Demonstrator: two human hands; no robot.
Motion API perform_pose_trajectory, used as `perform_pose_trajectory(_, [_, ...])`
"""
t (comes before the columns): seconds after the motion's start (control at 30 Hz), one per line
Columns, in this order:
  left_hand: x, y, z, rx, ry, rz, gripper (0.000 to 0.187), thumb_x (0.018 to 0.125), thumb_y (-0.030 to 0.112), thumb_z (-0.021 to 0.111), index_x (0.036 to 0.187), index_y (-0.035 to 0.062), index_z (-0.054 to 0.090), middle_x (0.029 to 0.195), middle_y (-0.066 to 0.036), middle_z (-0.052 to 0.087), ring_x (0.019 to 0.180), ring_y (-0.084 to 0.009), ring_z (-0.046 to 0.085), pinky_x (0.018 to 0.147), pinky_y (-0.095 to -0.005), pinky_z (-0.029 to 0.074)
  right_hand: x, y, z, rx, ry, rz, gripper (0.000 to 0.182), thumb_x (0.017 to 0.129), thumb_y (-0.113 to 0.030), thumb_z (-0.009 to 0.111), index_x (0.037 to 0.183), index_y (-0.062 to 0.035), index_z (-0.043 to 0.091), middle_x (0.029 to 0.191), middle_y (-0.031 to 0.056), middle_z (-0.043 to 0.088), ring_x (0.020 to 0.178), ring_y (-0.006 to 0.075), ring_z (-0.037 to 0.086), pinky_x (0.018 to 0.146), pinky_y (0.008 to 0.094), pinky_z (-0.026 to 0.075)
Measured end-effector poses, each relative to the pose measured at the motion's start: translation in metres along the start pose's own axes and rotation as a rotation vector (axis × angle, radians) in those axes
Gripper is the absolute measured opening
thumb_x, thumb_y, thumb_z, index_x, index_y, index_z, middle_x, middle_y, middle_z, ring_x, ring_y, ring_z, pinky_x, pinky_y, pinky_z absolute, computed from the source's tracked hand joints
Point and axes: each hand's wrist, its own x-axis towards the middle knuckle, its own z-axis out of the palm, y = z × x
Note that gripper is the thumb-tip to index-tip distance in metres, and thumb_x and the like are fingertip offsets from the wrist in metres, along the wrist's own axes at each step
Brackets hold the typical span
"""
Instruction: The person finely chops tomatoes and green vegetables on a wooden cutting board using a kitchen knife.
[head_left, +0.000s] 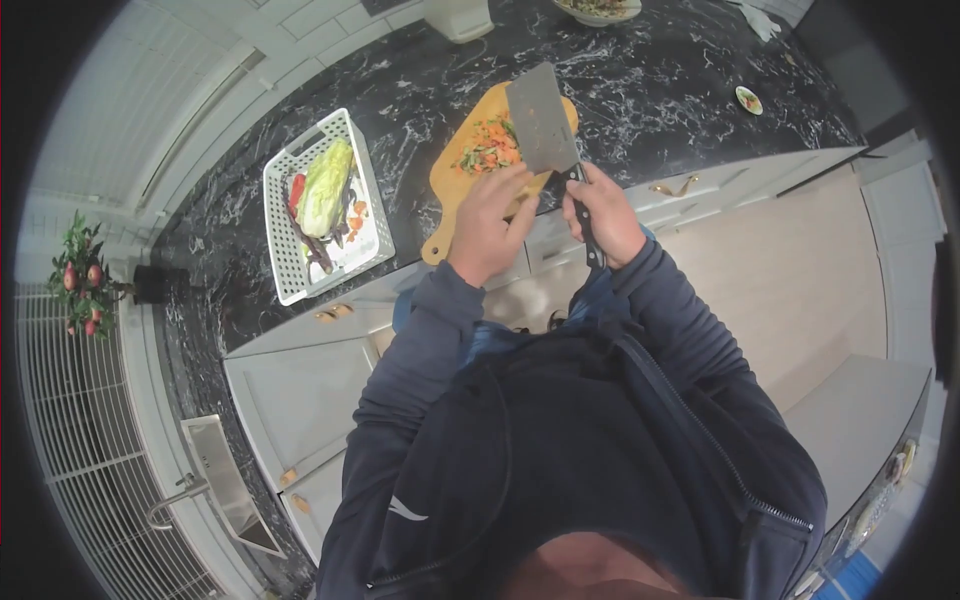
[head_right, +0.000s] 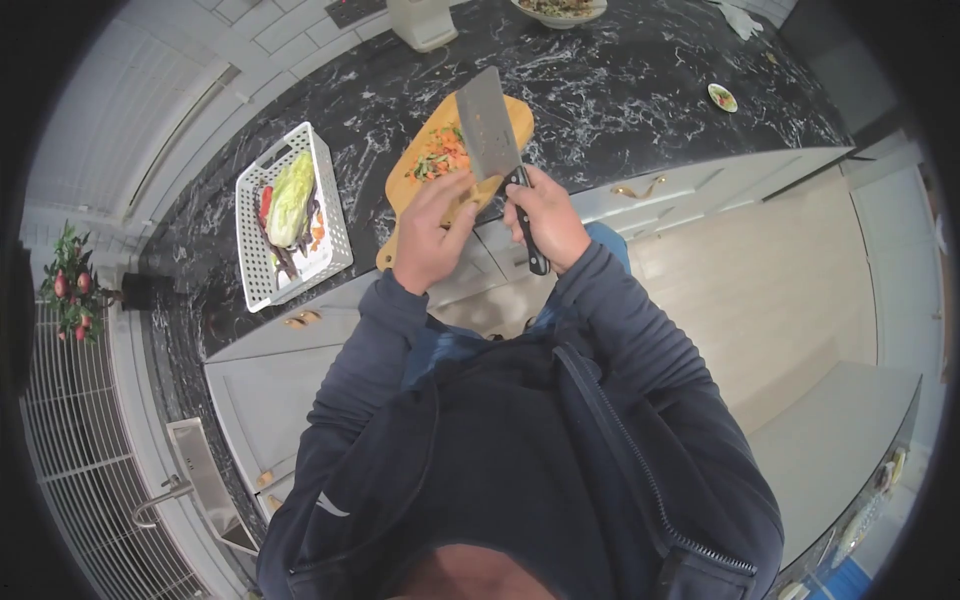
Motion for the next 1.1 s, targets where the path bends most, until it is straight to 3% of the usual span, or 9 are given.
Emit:
perform_pose_trajectory(0.1, [0.002,-0.015,-0.006,0.059,0.184,0.115,0.019,0.085,0.014,0.052,0.095,0.0024,0.064,0.095,-0.011,0.063,0.091,-0.0272,0.058,0.081,-0.0387,0.045,0.001,0.0,-0.005,-0.031,0.013,0.0,0.035,0.088,-0.022,0.04,0.12,-0.0064,0.045,0.058,0.0038,0.046,0.043,0.0117,0.037,0.044,0.0238,0.034])
perform_pose_trajectory(0.2, [0.004,-0.026,-0.027,0.13,0.224,-0.125,0.022,0.085,0.015,0.043,0.075,0.0041,0.06,0.074,-0.007,0.058,0.071,-0.0232,0.05,0.063,-0.0368,0.039,-0.001,0.001,-0.011,-0.113,0.0,-0.043,0.027,0.087,-0.021,0.039,0.108,-0.006,0.048,0.06,0.0035,0.049,0.046,0.0116,0.041,0.049,0.0249,0.038])
perform_pose_trajectory(0.3, [0.012,-0.029,-0.047,0.095,0.121,-0.241,0.033,0.084,0.012,0.038,0.115,0.004,0.047,0.097,-0.012,0.055,0.094,-0.0242,0.05,0.082,-0.0367,0.039,0.002,0.001,-0.017,-0.272,-0.049,-0.097,0.035,0.088,-0.021,0.04,0.12,-0.008,0.044,0.064,0.0035,0.048,0.052,0.0108,0.043,0.048,0.023,0.042])
perform_pose_trajectory(0.4, [0.02,-0.018,-0.074,0.177,0.202,-0.258,0.039,0.083,0.012,0.044,0.121,0.0024,0.048,0.117,-0.015,0.051,0.11,-0.0269,0.047,0.096,-0.038,0.036,0.008,-0.003,-0.025,-0.754,-0.091,-0.403,0.042,0.088,-0.019,0.042,0.13,-0.0132,0.041,0.062,0.0058,0.046,0.05,0.0162,0.035,0.053,0.0293,0.033])
perform_pose_trajectory(0.5, [0.026,0.002,-0.102,0.287,0.489,-0.098,0.029,0.085,0.011,0.049,0.112,0.0014,0.054,0.113,-0.014,0.055,0.106,-0.0273,0.05,0.093,-0.0384,0.039,0.022,-0.005,-0.042,-1.204,-0.076,-0.719,0.044,0.076,-0.008,0.049,0.12,-0.0128,0.048,0.088,0.0087,0.059,0.07,0.0274,0.054,0.058,0.0364,0.043])
perform_pose_trajectory(0.8, [0.03,0.029,-0.065,0.103,-0.458,-0.054,0.047,0.092,0.038,0.037,0.12,0.0009,0.048,0.123,-0.014,0.05,0.113,-0.0294,0.046,0.094,-0.0399,0.036,0.026,-0.013,-0.058,-1.601,-0.118,-0.986,0.044,0.065,0.0,0.059,0.105,-0.0157,0.048,0.061,0.0024,0.042,0.049,0.0205,0.042,0.041,0.0332,0.034])
perform_pose_trajectory(0.9, [0.055,0.015,-0.052,-0.005,-0.506,-0.118,0.021,0.089,0.029,0.035,0.085,0.009,0.041,0.08,-0.005,0.042,0.073,-0.0202,0.038,0.066,-0.0339,0.029,0.019,-0.008,-0.07,-1.648,-0.124,-1.035,0.042,0.067,0.0,0.057,0.106,-0.0137,0.049,0.061,0.0029,0.041,0.049,0.0213,0.041,0.041,0.0335,0.034])
perform_pose_trajectory(1.0, [0.071,-0.007,-0.058,0.112,-0.475,-0.253,0.047,0.09,0.04,0.035,0.121,0.004,0.038,0.122,-0.013,0.039,0.113,-0.0279,0.036,0.094,-0.0383,0.028,0.006,-0.004,-0.075,-1.601,-0.159,-1.068,0.039,0.071,0.001,0.05,0.107,-0.0109,0.051,0.062,0.005,0.042,0.048,0.0225,0.04,0.042,0.0342,0.033])
perform_pose_trajectory(1.1, [0.071,-0.014,-0.075,0.079,-0.297,-0.319,0.054,0.088,0.041,0.04,0.128,0.0044,0.045,0.129,-0.013,0.046,0.12,-0.0281,0.042,0.099,-0.0394,0.033,-0.008,0.004,-0.076,-1.475,-0.213,-0.873,0.037,0.076,-0.003,0.047,0.112,-0.0093,0.05,0.069,0.0086,0.049,0.056,0.026,0.048,0.047,0.0358,0.038])
